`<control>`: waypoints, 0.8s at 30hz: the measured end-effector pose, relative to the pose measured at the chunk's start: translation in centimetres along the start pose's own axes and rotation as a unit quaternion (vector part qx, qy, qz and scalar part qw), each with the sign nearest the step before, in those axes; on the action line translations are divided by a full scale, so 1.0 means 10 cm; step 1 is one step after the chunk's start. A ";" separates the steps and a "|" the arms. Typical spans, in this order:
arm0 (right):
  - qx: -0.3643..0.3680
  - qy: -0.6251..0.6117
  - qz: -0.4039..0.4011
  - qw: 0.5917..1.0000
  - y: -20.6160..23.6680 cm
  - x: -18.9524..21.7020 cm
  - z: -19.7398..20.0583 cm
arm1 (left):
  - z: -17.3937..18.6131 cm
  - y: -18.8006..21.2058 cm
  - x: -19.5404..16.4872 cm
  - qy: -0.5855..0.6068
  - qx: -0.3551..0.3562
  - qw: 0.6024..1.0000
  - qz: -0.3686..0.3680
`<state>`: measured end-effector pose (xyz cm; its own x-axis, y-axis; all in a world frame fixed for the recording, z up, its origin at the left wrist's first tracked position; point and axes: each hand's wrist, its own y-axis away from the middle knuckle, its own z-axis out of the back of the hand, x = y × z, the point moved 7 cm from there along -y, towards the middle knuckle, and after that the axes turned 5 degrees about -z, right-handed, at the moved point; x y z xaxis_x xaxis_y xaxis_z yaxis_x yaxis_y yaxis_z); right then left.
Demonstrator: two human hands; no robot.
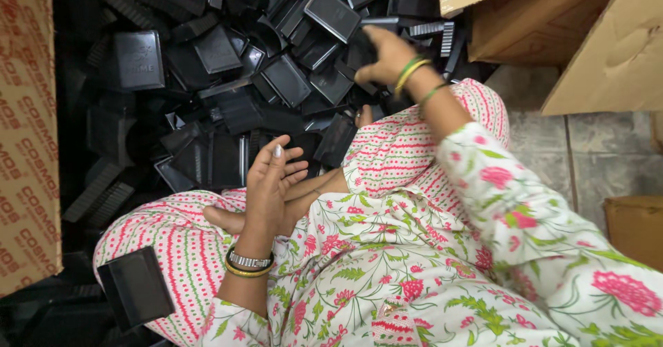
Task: The person sits on the floor among a large pile of black plastic boxes and cardboard cartons. They pick up boxes one at a time, open and close the hinged lids, and toss each box back onto the pile, repeating this handling throughout the clip.
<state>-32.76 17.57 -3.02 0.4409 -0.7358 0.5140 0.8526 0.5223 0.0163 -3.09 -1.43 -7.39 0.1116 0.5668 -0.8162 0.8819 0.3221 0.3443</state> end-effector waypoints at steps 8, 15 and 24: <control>-0.010 0.114 -0.028 0.993 0.31 0.20 -0.66 | -0.01 -0.02 0.08 -0.016 0.007 1.000 0.012; -0.055 -0.104 0.022 0.993 0.67 0.82 -0.27 | -0.10 0.01 -0.02 -0.003 0.037 0.999 -0.028; 0.206 -0.339 0.054 0.916 1.28 1.42 -0.74 | -0.18 0.19 -0.38 0.094 0.083 0.985 -0.117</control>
<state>-13.50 10.66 -1.86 0.1220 -0.3068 0.9439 0.5745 0.7973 0.1849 -2.62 -1.59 -2.84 -0.1762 0.6277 -0.7583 0.9378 0.3412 0.0646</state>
